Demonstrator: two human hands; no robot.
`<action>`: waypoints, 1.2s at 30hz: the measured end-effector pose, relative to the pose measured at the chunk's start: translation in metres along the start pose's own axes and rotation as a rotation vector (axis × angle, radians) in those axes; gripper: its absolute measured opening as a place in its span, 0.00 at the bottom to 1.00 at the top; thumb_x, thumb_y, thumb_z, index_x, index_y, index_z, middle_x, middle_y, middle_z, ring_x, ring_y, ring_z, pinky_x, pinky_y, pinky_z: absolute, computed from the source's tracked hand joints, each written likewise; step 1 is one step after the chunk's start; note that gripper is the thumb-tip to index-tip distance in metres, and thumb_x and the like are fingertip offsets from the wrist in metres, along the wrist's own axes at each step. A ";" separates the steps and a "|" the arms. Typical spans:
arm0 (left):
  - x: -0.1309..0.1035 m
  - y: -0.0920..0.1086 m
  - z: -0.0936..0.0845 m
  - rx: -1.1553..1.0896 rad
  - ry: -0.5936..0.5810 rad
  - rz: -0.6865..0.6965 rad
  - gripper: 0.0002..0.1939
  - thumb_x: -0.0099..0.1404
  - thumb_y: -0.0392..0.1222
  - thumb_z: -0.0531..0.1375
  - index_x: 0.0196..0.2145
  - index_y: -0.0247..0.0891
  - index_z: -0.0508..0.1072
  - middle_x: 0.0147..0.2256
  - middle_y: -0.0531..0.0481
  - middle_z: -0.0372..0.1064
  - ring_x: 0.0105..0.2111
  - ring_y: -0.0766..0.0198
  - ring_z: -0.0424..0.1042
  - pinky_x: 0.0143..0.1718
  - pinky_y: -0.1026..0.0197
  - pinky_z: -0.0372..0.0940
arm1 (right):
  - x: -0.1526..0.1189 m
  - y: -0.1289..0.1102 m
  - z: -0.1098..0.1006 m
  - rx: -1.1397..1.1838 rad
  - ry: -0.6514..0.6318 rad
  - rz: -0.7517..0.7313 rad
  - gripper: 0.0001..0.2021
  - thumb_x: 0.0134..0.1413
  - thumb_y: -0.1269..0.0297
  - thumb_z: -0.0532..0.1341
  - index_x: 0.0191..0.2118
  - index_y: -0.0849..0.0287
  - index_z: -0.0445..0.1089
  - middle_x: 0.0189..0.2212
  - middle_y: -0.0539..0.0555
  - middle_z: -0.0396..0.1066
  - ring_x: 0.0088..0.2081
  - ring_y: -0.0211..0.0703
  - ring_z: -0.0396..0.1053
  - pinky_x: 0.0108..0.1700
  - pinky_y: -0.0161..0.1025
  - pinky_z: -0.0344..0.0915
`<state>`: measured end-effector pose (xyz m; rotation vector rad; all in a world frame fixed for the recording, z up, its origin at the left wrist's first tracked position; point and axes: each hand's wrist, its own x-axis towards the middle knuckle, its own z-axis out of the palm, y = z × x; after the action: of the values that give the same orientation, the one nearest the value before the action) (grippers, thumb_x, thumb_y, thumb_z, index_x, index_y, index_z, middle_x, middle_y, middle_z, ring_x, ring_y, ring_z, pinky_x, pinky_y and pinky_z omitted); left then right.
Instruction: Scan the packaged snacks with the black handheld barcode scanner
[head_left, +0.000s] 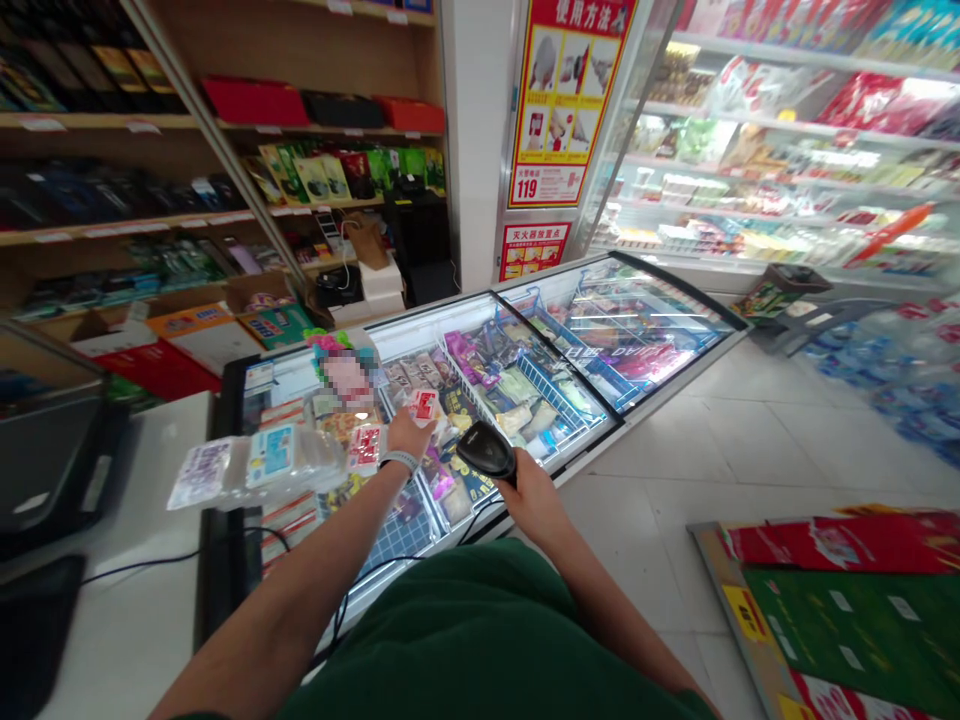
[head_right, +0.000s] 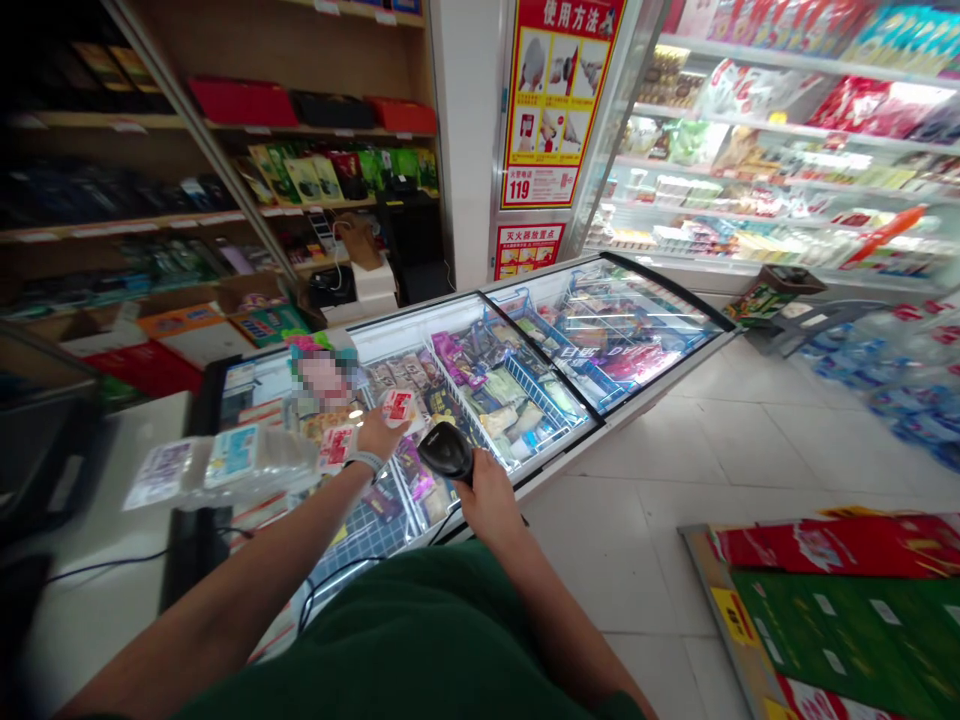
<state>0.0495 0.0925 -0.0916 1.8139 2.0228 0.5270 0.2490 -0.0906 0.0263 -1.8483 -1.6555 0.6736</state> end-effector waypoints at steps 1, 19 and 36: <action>-0.001 0.000 -0.002 -0.003 0.009 0.007 0.30 0.54 0.54 0.61 0.49 0.31 0.66 0.45 0.34 0.71 0.45 0.48 0.72 0.45 0.51 0.65 | 0.000 -0.001 0.001 -0.007 -0.006 0.002 0.08 0.55 0.68 0.57 0.42 0.60 0.62 0.37 0.58 0.70 0.40 0.50 0.68 0.41 0.42 0.62; -0.046 -0.013 -0.046 -0.013 0.130 0.221 0.31 0.55 0.49 0.62 0.55 0.36 0.65 0.51 0.41 0.69 0.52 0.50 0.67 0.54 0.51 0.61 | 0.002 -0.001 0.004 -0.018 -0.033 -0.053 0.09 0.56 0.69 0.57 0.43 0.61 0.62 0.38 0.59 0.69 0.41 0.50 0.68 0.42 0.41 0.62; -0.083 -0.026 -0.081 -0.038 0.282 0.374 0.33 0.59 0.51 0.61 0.60 0.41 0.59 0.55 0.44 0.65 0.55 0.50 0.64 0.58 0.48 0.57 | 0.001 -0.013 -0.002 -0.044 -0.044 -0.097 0.06 0.55 0.69 0.57 0.40 0.59 0.62 0.37 0.56 0.69 0.41 0.48 0.67 0.41 0.40 0.61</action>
<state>-0.0058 0.0048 -0.0330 2.2115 1.8226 0.9697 0.2409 -0.0885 0.0370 -1.7818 -1.7892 0.6462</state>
